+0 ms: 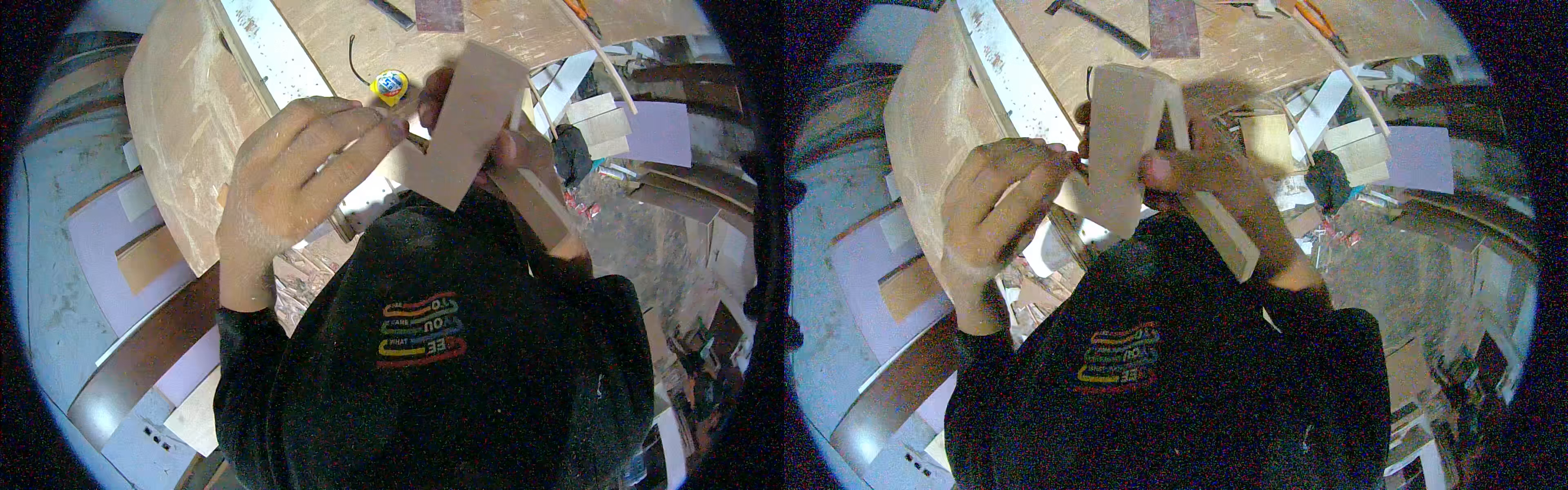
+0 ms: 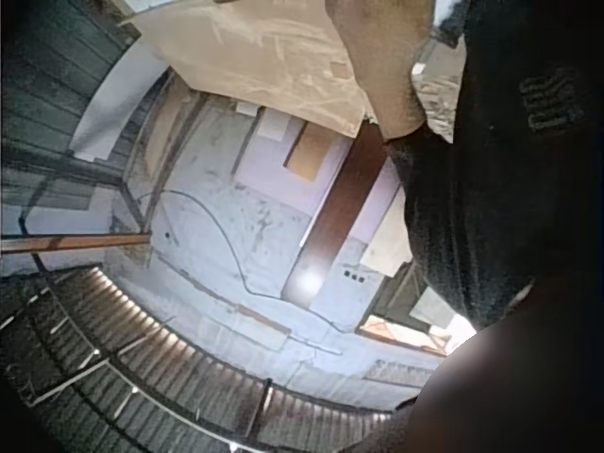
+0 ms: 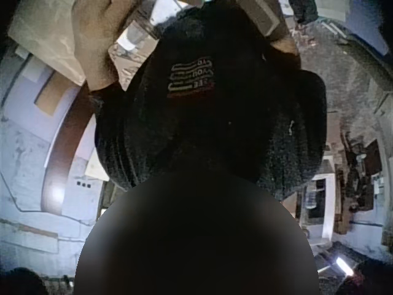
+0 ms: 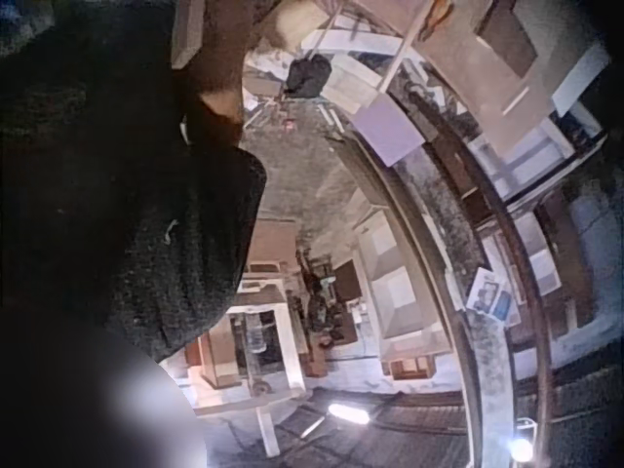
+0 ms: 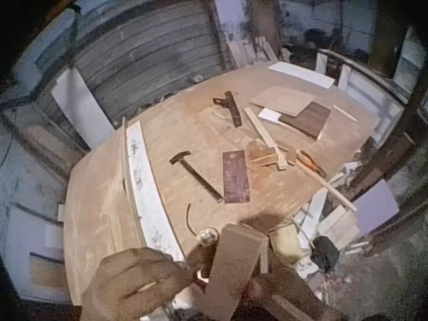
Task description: The person repeatedly cuts small rectangular pieces of wood on a table saw, one at a time. After each cut, the person picks up the cut piece, briefly inspects it, and places it on the table. The person continues this cycle for multiple pieces throughout the clip.
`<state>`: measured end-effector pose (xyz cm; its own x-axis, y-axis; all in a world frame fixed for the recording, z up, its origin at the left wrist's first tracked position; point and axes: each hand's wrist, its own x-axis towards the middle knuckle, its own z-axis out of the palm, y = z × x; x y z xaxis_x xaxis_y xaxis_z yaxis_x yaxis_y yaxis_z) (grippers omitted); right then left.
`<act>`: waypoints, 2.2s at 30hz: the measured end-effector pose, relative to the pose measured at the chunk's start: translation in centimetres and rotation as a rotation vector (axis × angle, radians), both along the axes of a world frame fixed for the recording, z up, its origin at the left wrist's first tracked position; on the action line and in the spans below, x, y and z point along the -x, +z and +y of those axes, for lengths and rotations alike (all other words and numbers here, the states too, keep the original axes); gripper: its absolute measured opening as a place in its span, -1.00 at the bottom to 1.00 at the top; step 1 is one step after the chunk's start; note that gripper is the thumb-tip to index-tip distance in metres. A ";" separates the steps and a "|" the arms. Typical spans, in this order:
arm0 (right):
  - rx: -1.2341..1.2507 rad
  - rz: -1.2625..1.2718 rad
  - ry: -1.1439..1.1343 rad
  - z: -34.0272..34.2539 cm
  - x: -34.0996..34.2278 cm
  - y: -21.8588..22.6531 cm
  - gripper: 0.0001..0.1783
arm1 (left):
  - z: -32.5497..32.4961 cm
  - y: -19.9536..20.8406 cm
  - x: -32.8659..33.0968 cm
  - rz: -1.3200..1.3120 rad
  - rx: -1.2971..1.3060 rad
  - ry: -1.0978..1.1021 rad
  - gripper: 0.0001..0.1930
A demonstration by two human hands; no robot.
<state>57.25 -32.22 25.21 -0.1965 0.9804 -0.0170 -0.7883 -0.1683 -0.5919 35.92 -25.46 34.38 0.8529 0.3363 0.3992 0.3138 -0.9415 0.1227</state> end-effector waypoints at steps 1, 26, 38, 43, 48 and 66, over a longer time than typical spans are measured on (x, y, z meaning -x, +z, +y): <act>0.072 -0.060 0.019 -0.1 0.0 -0.1 -0.04 | -0.3 0.4 -0.1 0.021 -0.009 0.002 -0.57; 0.195 -0.167 0.042 -4.8 -2.4 -0.9 -0.16 | -4.0 3.3 -1.7 -0.005 0.018 -0.024 -0.72; 0.290 -0.188 0.051 -1.7 -3.5 -7.0 -0.22 | 1.2 -4.6 -1.6 0.061 0.373 0.001 -0.69; 0.431 -0.240 -0.223 -1.7 -6.6 -12.2 -0.24 | 6.5 -15.1 -4.7 0.102 0.405 0.043 -0.54; 0.719 -0.567 -0.614 -2.3 -11.3 -17.0 -0.47 | 10.7 -24.2 -9.8 0.156 0.383 0.003 -0.55; -0.180 -2.250 -0.130 27.0 -21.3 -16.4 0.03 | 7.3 -24.5 -6.2 -0.147 0.377 0.269 -0.51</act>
<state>78.51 -5.20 8.85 0.0524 0.9985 0.0136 0.9666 -0.0473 -0.2519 42.11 -18.21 9.91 0.6599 0.6815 0.3166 0.4935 -0.7107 0.5013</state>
